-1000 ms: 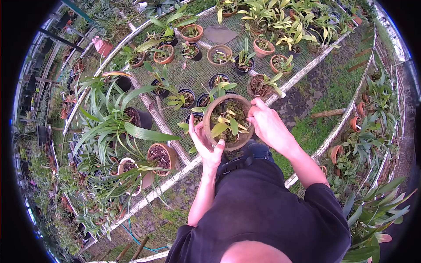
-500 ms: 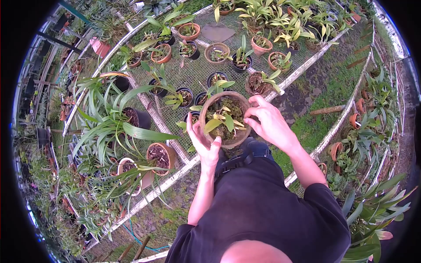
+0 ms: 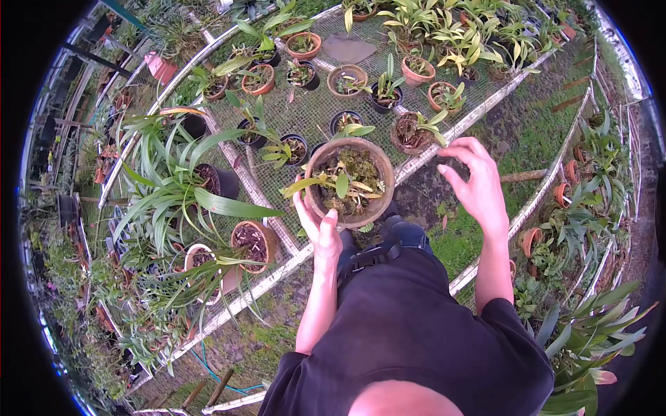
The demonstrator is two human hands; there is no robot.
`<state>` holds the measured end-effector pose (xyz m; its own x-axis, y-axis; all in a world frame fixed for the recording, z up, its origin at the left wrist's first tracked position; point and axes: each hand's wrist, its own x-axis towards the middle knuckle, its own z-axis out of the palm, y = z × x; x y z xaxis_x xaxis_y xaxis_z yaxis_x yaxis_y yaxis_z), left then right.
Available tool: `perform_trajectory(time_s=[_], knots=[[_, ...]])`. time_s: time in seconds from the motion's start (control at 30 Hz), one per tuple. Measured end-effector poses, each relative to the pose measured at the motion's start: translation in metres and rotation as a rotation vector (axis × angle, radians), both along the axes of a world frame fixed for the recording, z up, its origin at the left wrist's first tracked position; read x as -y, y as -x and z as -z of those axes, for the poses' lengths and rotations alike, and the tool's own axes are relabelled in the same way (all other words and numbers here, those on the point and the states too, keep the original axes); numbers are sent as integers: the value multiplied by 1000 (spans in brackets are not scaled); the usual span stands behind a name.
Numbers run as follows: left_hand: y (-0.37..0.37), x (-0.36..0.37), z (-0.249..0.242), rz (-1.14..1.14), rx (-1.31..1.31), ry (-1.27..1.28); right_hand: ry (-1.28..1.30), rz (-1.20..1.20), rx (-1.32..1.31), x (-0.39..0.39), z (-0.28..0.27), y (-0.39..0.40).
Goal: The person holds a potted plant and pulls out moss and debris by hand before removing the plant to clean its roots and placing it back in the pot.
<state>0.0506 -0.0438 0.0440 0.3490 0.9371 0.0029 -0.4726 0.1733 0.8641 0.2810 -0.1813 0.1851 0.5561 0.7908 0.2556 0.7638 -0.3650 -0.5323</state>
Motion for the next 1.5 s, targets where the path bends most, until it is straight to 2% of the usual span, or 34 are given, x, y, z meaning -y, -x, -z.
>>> perform_trajectory(time_s=[0.03, 0.2, 0.4, 0.5, 0.6, 0.7, 0.77, 0.83, 1.0, 1.1, 1.33, 1.5], knots=[[0, -1, 2, 9, -16, -16, -46, -93, -138, -3, 6, 3], [-1, 1, 4, 37, -30, -34, 13, -148, -116, -19, 17, 28], [1, 2, 1, 43, 17, 2, 101, -145, -160, -12, 15, 20], [3, -1, 9, 42, 29, -15, 17, -138, -247, -15, 13, 19], [2, -2, 10, 40, 31, -30, -203, -169, -263, -25, 11, 31], [0, 0, -5, 59, 0, -38, 9, -217, -263, -25, 9, 40], [-4, 2, -14, 73, -16, -32, 209, -221, -415, -30, 13, 50], [-5, 4, -9, 60, -26, -52, 60, -272, -230, -33, 37, 63], [-8, 9, -16, 26, -97, -93, 32, -107, -162, -46, 55, 80], [-8, 10, -13, 3, -117, -116, -35, -101, -117, -49, 64, 88], [-7, 9, -9, -21, -146, -137, -45, -108, -221, -54, 84, 85], [-4, 4, -11, -29, -126, -63, -36, -135, -424, -48, 83, 77]])
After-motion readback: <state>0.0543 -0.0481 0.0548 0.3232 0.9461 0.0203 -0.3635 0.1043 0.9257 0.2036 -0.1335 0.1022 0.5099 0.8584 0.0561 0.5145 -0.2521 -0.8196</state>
